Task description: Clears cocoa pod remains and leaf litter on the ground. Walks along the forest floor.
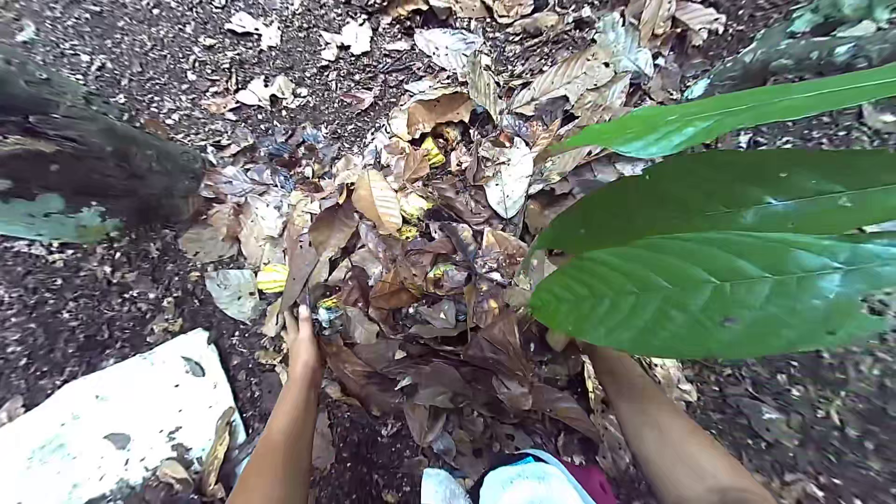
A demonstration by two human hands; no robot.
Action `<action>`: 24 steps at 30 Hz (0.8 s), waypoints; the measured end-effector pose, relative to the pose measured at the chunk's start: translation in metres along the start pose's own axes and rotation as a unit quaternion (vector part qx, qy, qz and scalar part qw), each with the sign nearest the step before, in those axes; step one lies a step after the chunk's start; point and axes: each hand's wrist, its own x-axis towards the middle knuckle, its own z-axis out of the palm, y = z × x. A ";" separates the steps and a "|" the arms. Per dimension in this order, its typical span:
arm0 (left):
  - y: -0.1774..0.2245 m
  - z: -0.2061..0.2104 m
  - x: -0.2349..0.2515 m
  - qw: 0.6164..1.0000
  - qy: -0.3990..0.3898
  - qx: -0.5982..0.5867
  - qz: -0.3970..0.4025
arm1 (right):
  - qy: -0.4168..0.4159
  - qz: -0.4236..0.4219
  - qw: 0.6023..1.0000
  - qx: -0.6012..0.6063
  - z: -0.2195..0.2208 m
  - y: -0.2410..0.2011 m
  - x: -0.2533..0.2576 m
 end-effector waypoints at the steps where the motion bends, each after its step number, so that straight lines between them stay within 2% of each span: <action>1: 0.002 0.004 0.004 1.000 -0.005 0.005 -0.008 | -0.045 -0.072 0.996 0.035 0.003 0.024 0.031; 2: 0.004 0.007 0.007 1.000 -0.008 0.012 -0.009 | -0.107 -0.182 0.974 0.085 0.006 0.057 0.072; 3: 0.005 0.010 0.010 1.000 -0.011 0.021 -0.008 | -0.197 -0.345 0.904 0.160 0.012 0.098 0.130; 4: 0.004 0.013 0.013 0.999 -0.016 0.029 -0.003 | -0.205 -0.297 0.912 0.194 0.021 0.103 0.140; 6: 0.005 0.017 0.017 0.998 -0.028 0.046 0.012 | -0.190 -0.187 0.941 0.207 0.035 0.097 0.120; 7: 0.008 0.019 0.017 0.998 -0.037 0.049 0.018 | -0.181 -0.161 0.949 0.200 0.039 0.095 0.107; 12: 0.019 0.037 0.011 0.998 -0.060 0.011 0.023 | -0.178 -0.191 0.949 0.175 0.038 0.112 0.080; 15: 0.015 0.050 0.014 0.998 -0.043 0.031 0.018 | -0.169 -0.175 0.961 0.132 0.044 0.090 0.081; 18: 0.022 0.064 0.004 0.999 -0.035 -0.006 0.004 | -0.183 -0.173 0.962 0.103 0.049 0.067 0.091; 24: 0.030 0.058 -0.045 0.995 -0.080 -0.022 0.055 | -0.231 -0.171 0.952 0.104 0.032 0.105 0.067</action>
